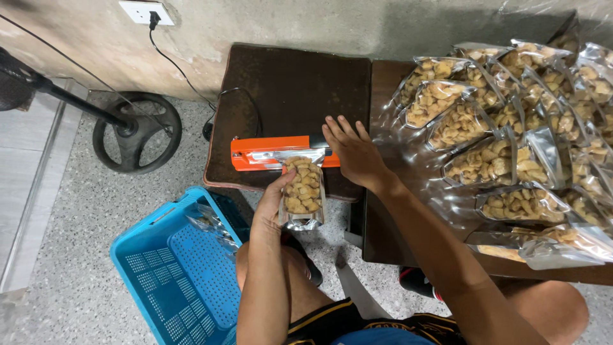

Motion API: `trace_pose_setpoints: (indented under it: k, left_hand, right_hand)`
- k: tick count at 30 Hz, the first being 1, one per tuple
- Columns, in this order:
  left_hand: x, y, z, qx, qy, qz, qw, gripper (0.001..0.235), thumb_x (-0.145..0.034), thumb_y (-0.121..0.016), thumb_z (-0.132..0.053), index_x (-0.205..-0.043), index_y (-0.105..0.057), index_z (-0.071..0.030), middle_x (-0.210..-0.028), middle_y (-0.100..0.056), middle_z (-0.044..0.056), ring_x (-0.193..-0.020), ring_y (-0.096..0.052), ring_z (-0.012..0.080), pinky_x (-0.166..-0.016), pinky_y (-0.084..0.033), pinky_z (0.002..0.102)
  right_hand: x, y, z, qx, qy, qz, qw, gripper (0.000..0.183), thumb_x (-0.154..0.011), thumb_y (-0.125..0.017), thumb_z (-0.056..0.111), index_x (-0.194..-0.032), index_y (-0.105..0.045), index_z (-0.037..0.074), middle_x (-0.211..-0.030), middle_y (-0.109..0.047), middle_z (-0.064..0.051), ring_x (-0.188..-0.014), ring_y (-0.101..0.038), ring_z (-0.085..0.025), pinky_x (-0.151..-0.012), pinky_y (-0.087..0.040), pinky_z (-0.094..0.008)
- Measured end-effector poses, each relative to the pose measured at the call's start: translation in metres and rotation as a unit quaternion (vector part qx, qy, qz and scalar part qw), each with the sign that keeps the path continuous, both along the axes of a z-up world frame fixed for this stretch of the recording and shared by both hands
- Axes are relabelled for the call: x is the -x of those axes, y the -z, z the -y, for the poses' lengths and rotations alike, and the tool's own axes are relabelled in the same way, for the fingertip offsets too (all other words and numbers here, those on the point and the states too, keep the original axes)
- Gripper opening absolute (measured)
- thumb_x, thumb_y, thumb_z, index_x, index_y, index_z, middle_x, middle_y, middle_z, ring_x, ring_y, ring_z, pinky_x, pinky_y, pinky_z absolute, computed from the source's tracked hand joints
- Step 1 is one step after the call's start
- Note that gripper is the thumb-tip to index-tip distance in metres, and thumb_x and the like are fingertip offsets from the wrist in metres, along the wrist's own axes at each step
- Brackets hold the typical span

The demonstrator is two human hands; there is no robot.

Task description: The person seals bags of snacks using an orange impulse sealer and places the finished bags into a blue plastic crate.

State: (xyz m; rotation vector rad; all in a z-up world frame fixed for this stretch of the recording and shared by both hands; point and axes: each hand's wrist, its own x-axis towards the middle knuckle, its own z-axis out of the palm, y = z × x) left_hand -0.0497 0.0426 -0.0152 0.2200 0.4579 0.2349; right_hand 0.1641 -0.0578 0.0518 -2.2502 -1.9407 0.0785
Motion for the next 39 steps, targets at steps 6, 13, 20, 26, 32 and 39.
trace_pose_setpoints:
  k: [6,13,20,26,32,39]
  left_hand:
    - [0.002,-0.004,0.0,-0.013,-0.006,-0.007,1.0,0.048,-0.096,-0.064,-0.024,-0.137,-0.057,0.001,-0.125,-0.071,0.019,-0.109,-0.072,0.0309,-0.094,-0.06,0.046]
    - [0.001,-0.009,0.001,-0.016,-0.006,-0.023,1.0,0.048,-0.097,-0.064,-0.024,-0.137,-0.058,0.001,-0.124,-0.071,0.018,-0.109,-0.072,0.03,-0.092,-0.06,0.045]
    - [-0.001,-0.003,0.0,-0.018,0.003,-0.028,0.999,0.046,-0.098,-0.063,-0.025,-0.135,-0.059,0.002,-0.124,-0.071,0.018,-0.109,-0.071,0.0298,-0.093,-0.06,0.044]
    - [-0.003,0.005,-0.003,-0.053,0.013,-0.011,0.998,0.048,-0.097,-0.063,-0.027,-0.133,-0.061,0.004,-0.123,-0.072,0.018,-0.108,-0.072,0.0294,-0.093,-0.06,0.044]
    - [0.004,0.001,0.01,-0.072,0.027,0.017,0.997,0.046,-0.099,-0.064,-0.028,-0.132,-0.062,0.004,-0.119,-0.073,0.018,-0.104,-0.072,0.0298,-0.092,-0.06,0.044]
    - [0.03,-0.033,0.059,-0.087,0.011,0.026,0.996,0.045,-0.095,-0.063,-0.022,-0.136,-0.056,-0.004,-0.123,-0.07,0.016,-0.109,-0.071,0.0289,-0.094,-0.059,0.044]
  right_hand:
    - [0.0,0.001,0.001,0.016,0.015,-0.024,0.999,0.075,-0.084,-0.046,-0.01,-0.157,-0.033,0.004,-0.168,-0.025,-0.011,-0.156,-0.018,-0.03,-0.124,-0.011,-0.057]
    - [0.001,0.001,-0.001,0.025,0.026,-0.051,0.998,0.078,-0.083,-0.043,-0.014,-0.158,-0.032,0.006,-0.168,-0.025,-0.01,-0.156,-0.016,-0.03,-0.124,-0.007,-0.058]
    - [-0.001,0.007,0.004,-0.062,0.001,-0.045,0.997,0.07,-0.088,-0.046,-0.01,-0.156,-0.039,0.004,-0.167,-0.031,-0.013,-0.156,-0.024,-0.035,-0.121,-0.017,-0.066]
    - [0.0,0.002,0.005,-0.013,0.008,-0.014,1.0,0.077,-0.084,-0.051,-0.007,-0.158,-0.035,0.009,-0.169,-0.024,-0.01,-0.155,-0.017,-0.036,-0.119,-0.015,-0.069]
    - [0.002,-0.026,0.003,0.035,0.0,0.029,0.999,0.084,-0.081,-0.053,-0.006,-0.16,-0.029,0.009,-0.17,-0.018,-0.008,-0.157,-0.011,-0.038,-0.12,-0.014,-0.067]
    - [0.001,-0.046,0.023,0.02,0.01,-0.007,1.0,0.082,-0.084,-0.052,-0.004,-0.161,-0.029,0.009,-0.171,-0.017,-0.009,-0.157,-0.008,-0.039,-0.121,-0.014,-0.063]
